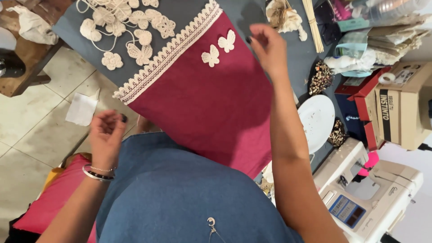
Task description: Decorating a piece of pink fabric with lace trim by precisely positioning and gluing butterfly-shaped cutouts.
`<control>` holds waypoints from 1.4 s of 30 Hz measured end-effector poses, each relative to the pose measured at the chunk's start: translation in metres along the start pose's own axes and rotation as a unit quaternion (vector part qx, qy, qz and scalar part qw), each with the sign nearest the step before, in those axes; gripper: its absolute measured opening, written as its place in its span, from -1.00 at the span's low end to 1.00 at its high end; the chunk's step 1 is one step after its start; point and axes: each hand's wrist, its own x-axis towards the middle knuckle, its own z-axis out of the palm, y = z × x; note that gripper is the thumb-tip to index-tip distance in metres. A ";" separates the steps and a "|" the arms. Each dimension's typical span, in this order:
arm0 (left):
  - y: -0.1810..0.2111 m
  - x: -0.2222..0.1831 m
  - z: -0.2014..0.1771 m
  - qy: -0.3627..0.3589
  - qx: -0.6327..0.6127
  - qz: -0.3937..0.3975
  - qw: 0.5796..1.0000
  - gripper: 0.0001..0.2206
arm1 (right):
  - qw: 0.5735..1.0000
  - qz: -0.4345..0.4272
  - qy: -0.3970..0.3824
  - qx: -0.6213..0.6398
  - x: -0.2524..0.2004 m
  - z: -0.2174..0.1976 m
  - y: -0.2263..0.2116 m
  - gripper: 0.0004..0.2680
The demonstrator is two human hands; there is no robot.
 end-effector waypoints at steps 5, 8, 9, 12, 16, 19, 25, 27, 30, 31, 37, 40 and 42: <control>-0.028 -0.024 0.041 -0.102 -0.086 -0.142 0.981 -0.57 | 0.988 0.144 -0.008 -0.050 -0.068 -0.001 0.067 -0.78; -0.011 -0.037 0.075 -0.114 -0.099 -0.205 0.967 -0.54 | 0.971 0.231 -0.038 -0.055 -0.085 -0.004 0.076 -0.70; -0.004 -0.043 0.084 -0.129 -0.086 -0.213 0.965 -0.57 | 0.965 0.250 -0.057 -0.059 -0.087 -0.004 0.074 -0.67; 0.018 -0.053 0.096 -0.125 -0.079 -0.204 0.968 -0.59 | 0.970 0.213 -0.106 -0.056 -0.078 -0.001 0.074 -0.69; -0.021 -0.051 0.094 -0.146 -0.096 -0.209 0.962 -0.47 | 0.967 0.231 -0.097 0.046 -0.073 -0.008 0.041 -0.78; -0.003 -0.065 0.101 -0.153 -0.139 -0.214 0.955 -0.41 | 0.911 0.318 -0.149 0.216 -0.079 -0.015 0.034 -0.81; -0.005 -0.100 0.097 -0.194 -0.039 -0.115 0.973 -0.78 | 0.919 0.208 -0.130 0.308 -0.100 -0.043 0.013 -0.91; 0.013 -0.109 0.094 -0.266 -0.003 0.064 0.962 -0.69 | 0.921 0.178 -0.120 0.326 -0.104 -0.060 0.004 -0.88; 0.043 -0.130 0.082 -0.264 -0.082 0.020 0.961 -0.70 | 0.960 0.096 -0.059 0.257 -0.112 -0.101 -0.009 -0.93; 0.057 -0.131 0.079 -0.267 -0.080 0.025 0.960 -0.70 | 0.961 0.093 -0.055 0.256 -0.114 -0.115 -0.012 -0.93; 0.175 -0.102 0.084 -0.213 0.077 0.244 0.943 -0.82 | 0.964 -0.007 0.069 0.256 -0.143 -0.170 -0.039 -0.94; 0.238 -0.081 0.096 -0.146 0.211 0.382 0.888 -0.79 | 0.975 -0.020 0.102 0.194 -0.167 -0.177 -0.057 -0.93; 0.257 -0.067 0.098 -0.227 -0.012 0.351 0.908 -0.77 | 0.980 -0.028 0.124 0.155 -0.180 -0.178 -0.068 -0.92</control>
